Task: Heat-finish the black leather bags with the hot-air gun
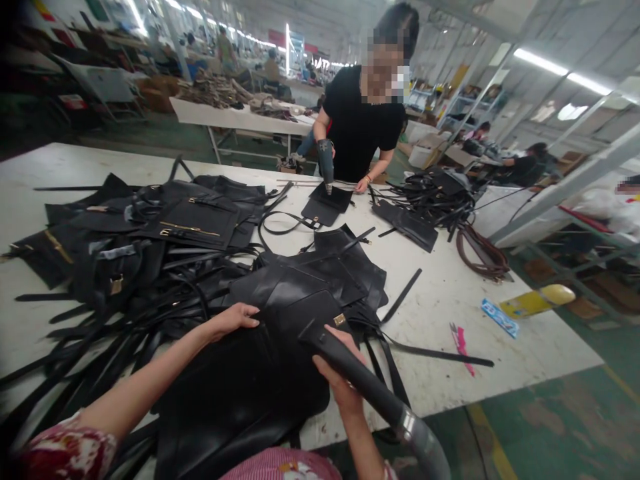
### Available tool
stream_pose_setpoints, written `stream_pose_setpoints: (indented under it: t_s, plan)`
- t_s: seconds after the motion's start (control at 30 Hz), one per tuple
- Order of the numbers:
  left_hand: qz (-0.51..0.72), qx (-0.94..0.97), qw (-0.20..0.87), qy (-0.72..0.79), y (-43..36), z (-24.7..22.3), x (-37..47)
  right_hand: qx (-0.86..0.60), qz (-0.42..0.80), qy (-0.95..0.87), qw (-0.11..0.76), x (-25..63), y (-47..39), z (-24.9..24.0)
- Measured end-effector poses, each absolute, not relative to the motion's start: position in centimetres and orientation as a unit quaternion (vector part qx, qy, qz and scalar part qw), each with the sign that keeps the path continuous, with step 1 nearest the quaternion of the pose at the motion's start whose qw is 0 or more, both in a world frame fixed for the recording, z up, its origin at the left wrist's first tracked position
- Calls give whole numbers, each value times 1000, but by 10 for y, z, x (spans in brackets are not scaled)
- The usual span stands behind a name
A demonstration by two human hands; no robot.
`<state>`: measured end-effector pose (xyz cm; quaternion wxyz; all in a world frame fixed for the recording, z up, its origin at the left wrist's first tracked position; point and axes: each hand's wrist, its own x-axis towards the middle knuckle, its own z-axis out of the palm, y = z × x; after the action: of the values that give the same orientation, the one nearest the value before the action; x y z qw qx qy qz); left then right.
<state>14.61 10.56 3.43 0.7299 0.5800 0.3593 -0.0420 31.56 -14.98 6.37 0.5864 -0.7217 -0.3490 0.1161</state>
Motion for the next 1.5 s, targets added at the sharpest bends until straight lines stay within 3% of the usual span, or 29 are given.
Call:
stream_pose_setpoints:
  t_s: [0.13,0.5,0.67,0.93,1.2,1.5]
  plan:
    - [-12,561,752,347,104,32,150,-665,211,-387,603,295,-95,41]
    - [56,534,765,355,111,8,161,-698,243,-336,584,302,-23,16]
    - [54,529,765,363,117,3,164,-718,236,-284,590,316,-36,15]
    - [52,537,757,369,100,18,169,-670,251,-376,589,310,-20,9]
    - [194,546,677,453,125,19,195,-672,138,-420,594,314,-50,52]
    - [190,564,667,448,128,8,194,-685,151,-426,571,297,-80,14]
